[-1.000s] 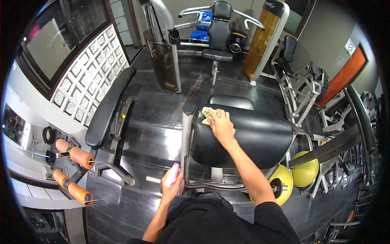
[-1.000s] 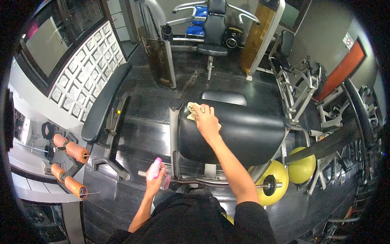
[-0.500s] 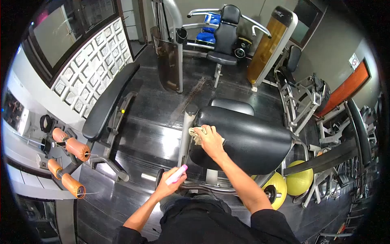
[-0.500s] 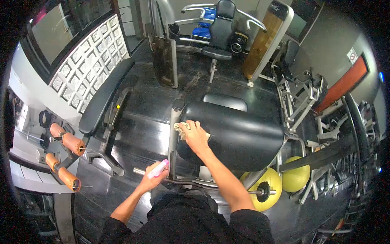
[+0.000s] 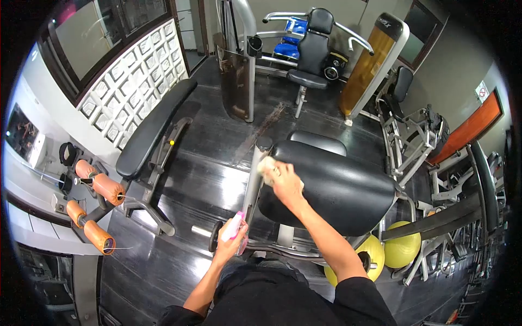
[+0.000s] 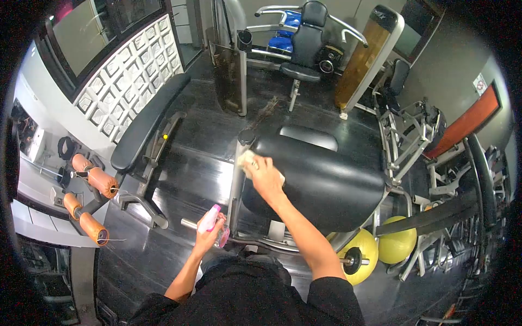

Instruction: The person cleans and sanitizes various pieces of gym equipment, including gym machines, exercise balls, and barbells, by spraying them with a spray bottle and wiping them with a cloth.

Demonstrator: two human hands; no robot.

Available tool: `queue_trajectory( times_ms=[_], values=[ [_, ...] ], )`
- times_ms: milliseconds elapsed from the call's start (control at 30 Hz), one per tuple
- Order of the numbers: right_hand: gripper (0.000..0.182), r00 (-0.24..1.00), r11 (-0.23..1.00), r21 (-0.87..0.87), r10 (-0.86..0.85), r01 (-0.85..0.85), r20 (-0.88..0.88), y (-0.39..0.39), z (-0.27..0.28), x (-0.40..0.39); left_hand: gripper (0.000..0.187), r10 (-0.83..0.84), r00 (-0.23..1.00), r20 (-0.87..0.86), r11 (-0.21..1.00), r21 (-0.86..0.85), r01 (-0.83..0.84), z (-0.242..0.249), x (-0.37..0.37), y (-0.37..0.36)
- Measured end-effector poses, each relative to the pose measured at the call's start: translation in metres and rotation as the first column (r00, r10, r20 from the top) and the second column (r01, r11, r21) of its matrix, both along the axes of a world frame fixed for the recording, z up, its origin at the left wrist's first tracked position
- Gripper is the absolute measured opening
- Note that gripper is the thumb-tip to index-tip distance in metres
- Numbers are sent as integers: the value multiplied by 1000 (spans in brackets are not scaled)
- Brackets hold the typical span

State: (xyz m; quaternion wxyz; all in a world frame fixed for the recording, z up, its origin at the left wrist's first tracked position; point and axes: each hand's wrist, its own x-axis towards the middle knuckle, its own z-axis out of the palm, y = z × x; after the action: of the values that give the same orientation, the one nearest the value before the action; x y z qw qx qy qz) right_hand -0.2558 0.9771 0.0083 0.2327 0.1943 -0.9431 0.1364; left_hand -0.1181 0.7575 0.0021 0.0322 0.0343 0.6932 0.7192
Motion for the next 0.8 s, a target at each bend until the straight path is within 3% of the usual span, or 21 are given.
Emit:
queue_trajectory(
  times_ms=[33,133,200,233,300,400,433,467,533,633,667,733,800],
  values=[
    [37,994,995,68,63,-70,91,-1,-4,11,8,4,1000,0,1000,4,-4,5,1,-1],
    [31,929,900,230,350,-370,123,2,-7,17,8,27,998,59,1000,-13,-27,2,4,-4],
    [31,959,950,173,232,-258,161,5,9,3,8,41,997,58,999,-7,-41,5,6,-4],
    [33,980,967,168,179,-191,88,7,17,-6,8,50,997,61,999,1,-50,7,9,-4],
    [40,998,998,-2,58,-58,32,5,20,-13,9,56,997,56,998,-7,-56,9,12,-5],
    [43,964,944,-195,-261,267,53,-24,9,4,9,74,996,48,997,-24,-73,6,16,-11],
    [40,962,942,-199,-265,272,58,-33,-3,9,10,88,995,48,996,-36,-86,4,18,-11],
    [38,992,975,-184,-122,128,42,-34,-14,13,10,86,995,55,996,-41,-84,4,20,-12],
    [37,976,981,15,193,-195,98,-19,-16,18,10,101,994,42,995,-28,-100,7,20,-14],
    [32,998,989,-133,-67,68,11,7,3,19,11,93,995,28,995,-45,-91,15,24,-18],
    [30,976,965,-147,-211,217,55,17,8,17,11,100,995,6,993,-61,-99,15,27,-19],
    [32,867,800,-385,-499,461,1,29,21,14,11,111,993,30,993,-54,-109,12,30,-21],
    [32,808,739,-381,-587,556,41,17,18,14,12,119,992,51,992,-47,-116,10,29,-19]
  ],
)
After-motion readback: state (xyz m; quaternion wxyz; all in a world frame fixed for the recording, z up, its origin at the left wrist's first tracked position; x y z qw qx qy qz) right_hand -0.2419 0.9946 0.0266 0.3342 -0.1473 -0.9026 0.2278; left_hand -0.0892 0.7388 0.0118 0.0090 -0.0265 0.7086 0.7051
